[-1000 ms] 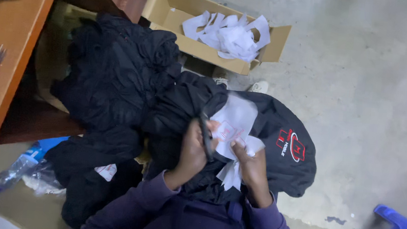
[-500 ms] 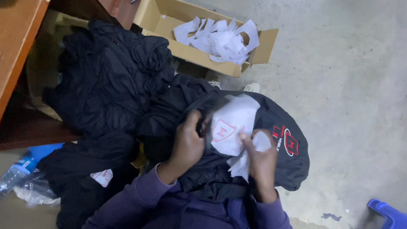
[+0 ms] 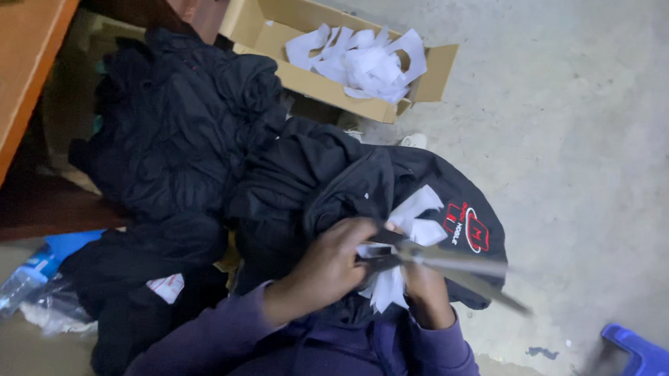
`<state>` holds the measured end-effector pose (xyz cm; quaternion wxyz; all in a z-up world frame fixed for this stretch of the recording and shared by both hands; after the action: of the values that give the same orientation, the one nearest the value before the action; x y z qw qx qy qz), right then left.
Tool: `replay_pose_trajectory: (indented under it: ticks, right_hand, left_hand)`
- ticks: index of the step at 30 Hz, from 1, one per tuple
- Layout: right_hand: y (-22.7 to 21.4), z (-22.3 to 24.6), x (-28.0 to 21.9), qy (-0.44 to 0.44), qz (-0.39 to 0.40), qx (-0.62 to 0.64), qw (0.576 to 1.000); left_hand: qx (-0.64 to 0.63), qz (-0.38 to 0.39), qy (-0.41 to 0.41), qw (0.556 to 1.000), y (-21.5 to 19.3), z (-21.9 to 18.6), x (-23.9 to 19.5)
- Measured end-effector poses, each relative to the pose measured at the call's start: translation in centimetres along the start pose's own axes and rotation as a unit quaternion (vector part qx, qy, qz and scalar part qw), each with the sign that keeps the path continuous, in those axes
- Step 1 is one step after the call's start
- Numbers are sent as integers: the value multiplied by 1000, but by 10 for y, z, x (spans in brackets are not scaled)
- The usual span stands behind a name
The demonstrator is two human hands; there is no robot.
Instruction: The person sits on the floor and uses scissors to cut white paper into strips, placing the cut pieces into a nearby cardboard box. The person handles the paper and scissors repeatedly throughout the clip.
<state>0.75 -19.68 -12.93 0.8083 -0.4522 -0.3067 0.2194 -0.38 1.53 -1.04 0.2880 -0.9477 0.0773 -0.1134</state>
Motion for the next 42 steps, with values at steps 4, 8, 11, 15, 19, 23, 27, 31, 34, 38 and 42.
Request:
replay_pose_trajectory:
  ticks: [4, 8, 11, 15, 19, 23, 27, 31, 34, 38, 42]
  right_hand:
    - [-45, 23, 17, 207, -62, 312, 925]
    - [-71, 25, 34, 417, -127, 503, 746]
    - [-111, 49, 64, 410, -115, 502, 753]
    - [-88, 42, 47, 412, -163, 542, 714]
    - [-81, 38, 43, 386, -133, 517, 752]
    - [-72, 36, 33, 282, -42, 401, 871]
    - [-60, 43, 25, 270, -35, 461, 845]
    - [-55, 47, 19, 284, -36, 470, 835]
    - [-64, 60, 30, 283, -35, 471, 835]
    - [-67, 69, 31, 278, -36, 434, 856]
    - [-30, 34, -4, 333, -89, 505, 791]
  left_hand:
    - [-76, 206, -234, 947, -66, -14, -12]
    - [123, 478, -272, 826, -76, 14, -64]
    - [92, 487, -258, 829, -64, 55, -120]
    - [58, 444, -250, 859, -73, 47, -115]
    - [73, 425, -303, 850, -71, 30, -94]
    - [83, 393, -329, 855, -59, 24, -88]
    - [80, 323, -290, 897, -42, 29, -92]
    - [72, 300, -271, 912, -43, 25, -88]
    - [35, 315, -310, 896, -49, 7, -72]
    - [29, 262, -224, 938, -35, 33, -88]
    - [133, 259, -251, 923, -60, 26, -78]
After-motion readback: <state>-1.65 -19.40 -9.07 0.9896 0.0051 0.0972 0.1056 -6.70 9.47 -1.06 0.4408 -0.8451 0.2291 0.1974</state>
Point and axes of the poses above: each hand's wrist, its own x-axis towards the middle knuckle, its own y-axis out of the palm, z = x × y, the point moved 1 cm from there along x, towards the middle knuckle, and after that the axes turned 6 degrees about -y, right-handed, at the moved point
